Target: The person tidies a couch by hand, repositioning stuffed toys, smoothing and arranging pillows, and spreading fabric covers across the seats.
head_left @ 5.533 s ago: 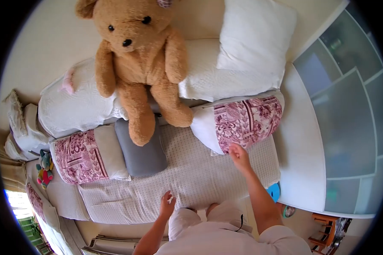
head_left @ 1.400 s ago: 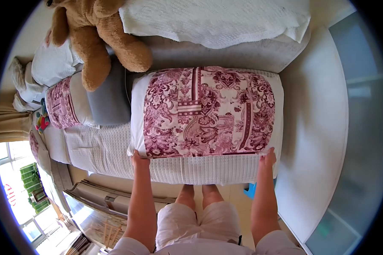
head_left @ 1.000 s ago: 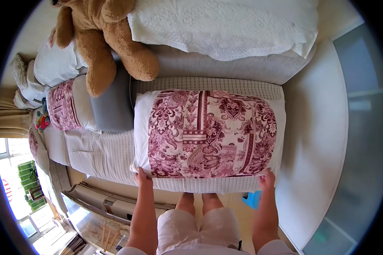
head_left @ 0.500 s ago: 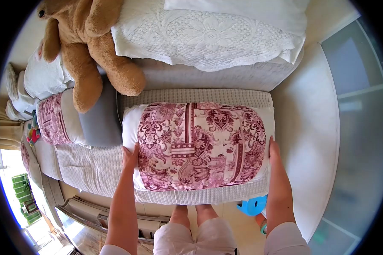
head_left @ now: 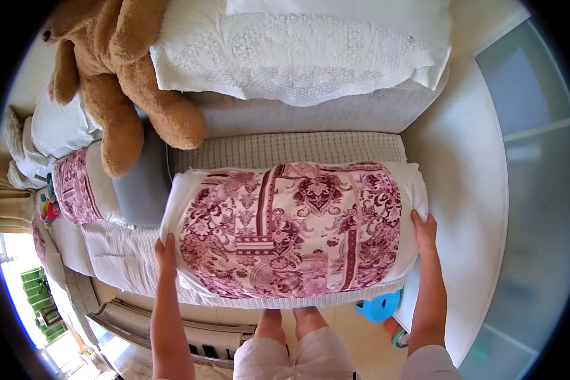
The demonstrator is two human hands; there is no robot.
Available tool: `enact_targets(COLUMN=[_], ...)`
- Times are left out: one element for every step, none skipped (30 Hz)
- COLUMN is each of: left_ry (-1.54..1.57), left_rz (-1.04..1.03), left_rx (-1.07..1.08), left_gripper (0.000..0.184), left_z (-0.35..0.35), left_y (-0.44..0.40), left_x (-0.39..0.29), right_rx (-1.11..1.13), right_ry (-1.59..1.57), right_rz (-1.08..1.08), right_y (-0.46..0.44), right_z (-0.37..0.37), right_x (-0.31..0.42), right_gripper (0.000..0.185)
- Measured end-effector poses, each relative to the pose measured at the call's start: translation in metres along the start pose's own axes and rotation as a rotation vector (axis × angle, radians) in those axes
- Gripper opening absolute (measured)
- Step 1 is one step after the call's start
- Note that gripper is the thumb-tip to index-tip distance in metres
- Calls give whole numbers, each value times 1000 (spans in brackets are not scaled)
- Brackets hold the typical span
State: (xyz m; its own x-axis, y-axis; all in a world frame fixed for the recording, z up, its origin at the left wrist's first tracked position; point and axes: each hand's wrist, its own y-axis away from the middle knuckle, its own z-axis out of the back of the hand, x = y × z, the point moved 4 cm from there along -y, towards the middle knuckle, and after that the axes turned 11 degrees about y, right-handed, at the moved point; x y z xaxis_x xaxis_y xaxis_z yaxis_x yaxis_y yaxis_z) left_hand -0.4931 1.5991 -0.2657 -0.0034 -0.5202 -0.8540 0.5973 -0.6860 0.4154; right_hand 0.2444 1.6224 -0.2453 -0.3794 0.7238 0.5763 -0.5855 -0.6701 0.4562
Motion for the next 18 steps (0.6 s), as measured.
enact_targets(left_ry=[-37, -70, -90, -132, -182, -237, -240, -280, -318, -318, -134, 52, 100, 149, 124, 99, 91, 81], left_rz=[-7, -17, -16, -41, -56, -68, -65, -17, 31, 33, 103, 167, 196, 225, 182, 139, 198, 261], left_rx=[-21, -42, -30, -93, -29, 35, 31, 49, 62, 47, 45, 43, 23, 5, -22, -48, -16, 19], left_gripper=[34, 36, 37, 37, 38, 39, 39, 41, 43, 43, 46, 49, 53, 57, 60, 63, 64, 65], left_z=[-3, -9, -10, -10, -14, -17, -13, -10, -7, -3, -1, -4, -9, -19, -29, -39, -50, -60], left_y=[3, 4, 1, -8, -7, -6, -5, -10, -17, -26, -38, -50, -62, -73, -89, -105, -112, -115], left_x=[9, 19, 37, 58, 58, 55, 55, 57, 60, 61, 63, 60, 55, 48, 46, 44, 35, 27], right_rx=[2, -115, -235, -236, -222, -204, -199, 49, 298, 310, 255, 198, 210, 151, 93, 104, 116, 127], right_ry=[-3, 164, 335, 333, 301, 271, 272, 147, 22, 23, 69, 113, 111, 23, -65, -68, -95, -120], right_rz=[2, 41, 76, 82, 131, 176, 177, 71, -31, -24, -32, -37, -26, -26, -28, -22, -36, -55], right_y=[-2, -7, -10, -16, -18, -22, -22, -22, -23, -28, -37, -53, -71, -99, -118, -127, -135, -140], right_z=[-8, -19, -26, -32, -37, -41, -31, -26, -26, -21, -15, -10, -16, -25, -35, -47, -57, -67], right_x=[-10, -27, -41, -52, -55, -58, -63, -63, -59, -53, -48, -47, -45, -51, -51, -43, -35, -28], right_gripper=[66, 60, 54, 54, 54, 54, 54, 56, 58, 58, 57, 57, 57, 59, 61, 61, 63, 66])
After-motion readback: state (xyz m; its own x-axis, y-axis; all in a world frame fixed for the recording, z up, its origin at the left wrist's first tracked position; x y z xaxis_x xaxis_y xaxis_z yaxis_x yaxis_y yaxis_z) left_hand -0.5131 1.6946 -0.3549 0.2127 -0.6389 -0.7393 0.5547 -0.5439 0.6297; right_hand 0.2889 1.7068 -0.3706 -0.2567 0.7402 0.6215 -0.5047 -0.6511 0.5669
